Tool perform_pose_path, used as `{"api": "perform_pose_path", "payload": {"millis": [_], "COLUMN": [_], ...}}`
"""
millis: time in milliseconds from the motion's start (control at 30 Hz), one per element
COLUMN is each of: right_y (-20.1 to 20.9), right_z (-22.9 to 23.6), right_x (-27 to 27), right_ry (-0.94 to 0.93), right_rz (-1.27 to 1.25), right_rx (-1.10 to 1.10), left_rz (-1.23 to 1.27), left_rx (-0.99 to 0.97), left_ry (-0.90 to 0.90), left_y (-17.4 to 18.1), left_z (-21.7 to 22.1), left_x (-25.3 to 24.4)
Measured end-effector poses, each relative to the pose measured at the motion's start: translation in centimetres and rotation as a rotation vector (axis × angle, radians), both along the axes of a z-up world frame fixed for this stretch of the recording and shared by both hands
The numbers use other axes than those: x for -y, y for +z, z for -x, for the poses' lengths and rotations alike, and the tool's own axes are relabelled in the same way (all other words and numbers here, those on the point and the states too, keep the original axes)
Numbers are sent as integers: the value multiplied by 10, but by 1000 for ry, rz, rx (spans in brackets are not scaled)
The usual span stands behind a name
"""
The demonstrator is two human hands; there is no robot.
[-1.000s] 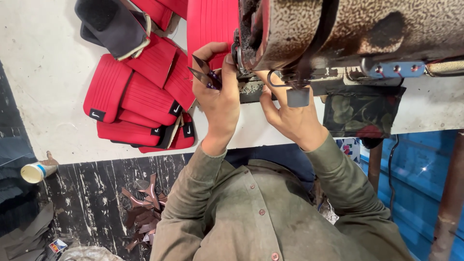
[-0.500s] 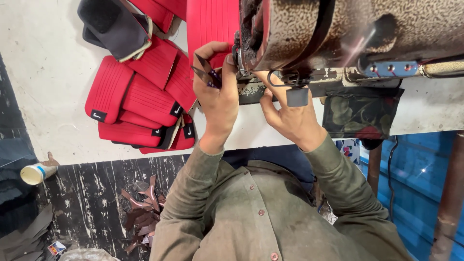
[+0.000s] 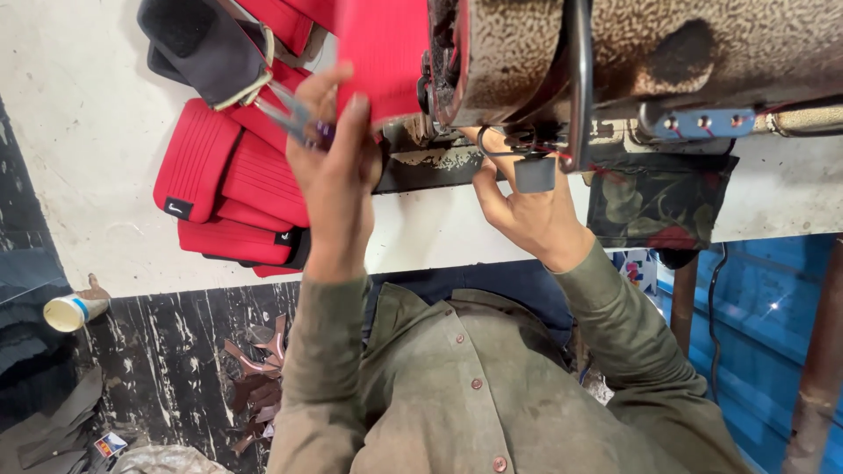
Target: Stitch red shoe upper components using an industrial sewing machine.
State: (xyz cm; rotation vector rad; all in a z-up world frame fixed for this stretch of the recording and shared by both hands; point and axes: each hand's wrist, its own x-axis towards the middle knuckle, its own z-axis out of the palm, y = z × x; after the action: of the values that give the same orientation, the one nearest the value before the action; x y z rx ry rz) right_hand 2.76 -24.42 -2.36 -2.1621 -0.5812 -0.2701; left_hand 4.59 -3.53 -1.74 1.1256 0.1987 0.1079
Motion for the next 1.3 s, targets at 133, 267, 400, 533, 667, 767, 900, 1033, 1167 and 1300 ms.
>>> {"api": "perform_pose_path", "payload": {"millis": [133,267,400,533,667,767,900,1033,1167,1300], "right_y": [7,16,24,14,21,20,10,7,21,6], "right_z": [-3,0,-2,-3,-2,-2,-1,-1,6,32], "right_x": [2,1,2,12,16,18,21,22,45,84], "right_ry": [43,59,86,93,85,48,31,44,17,-193], "right_rz": [-87,-40,-61,-79,-67,5,54,31,64,37], "right_rx": [-71,-234,-179,-193,-151,-127,-82,-89,-32,-54], "left_rz": [-332,-362,-280,-320,-325,-303,-291,-220,-202,-201], "left_rx": [-186,-14,-28,-29,-9,10,6,-24,-35,-53], "left_ry": [-93,-69,-84,-89,-80,-83,-97,-93,-77,-99], "left_y": [26,-2,-3,0,-2,-4,-6,-8,-9,-5], "left_z": [43,68,73,68,59,53,51,53,53,49], "left_x": [14,27,31,40,47,47,46,45,48,44]}}
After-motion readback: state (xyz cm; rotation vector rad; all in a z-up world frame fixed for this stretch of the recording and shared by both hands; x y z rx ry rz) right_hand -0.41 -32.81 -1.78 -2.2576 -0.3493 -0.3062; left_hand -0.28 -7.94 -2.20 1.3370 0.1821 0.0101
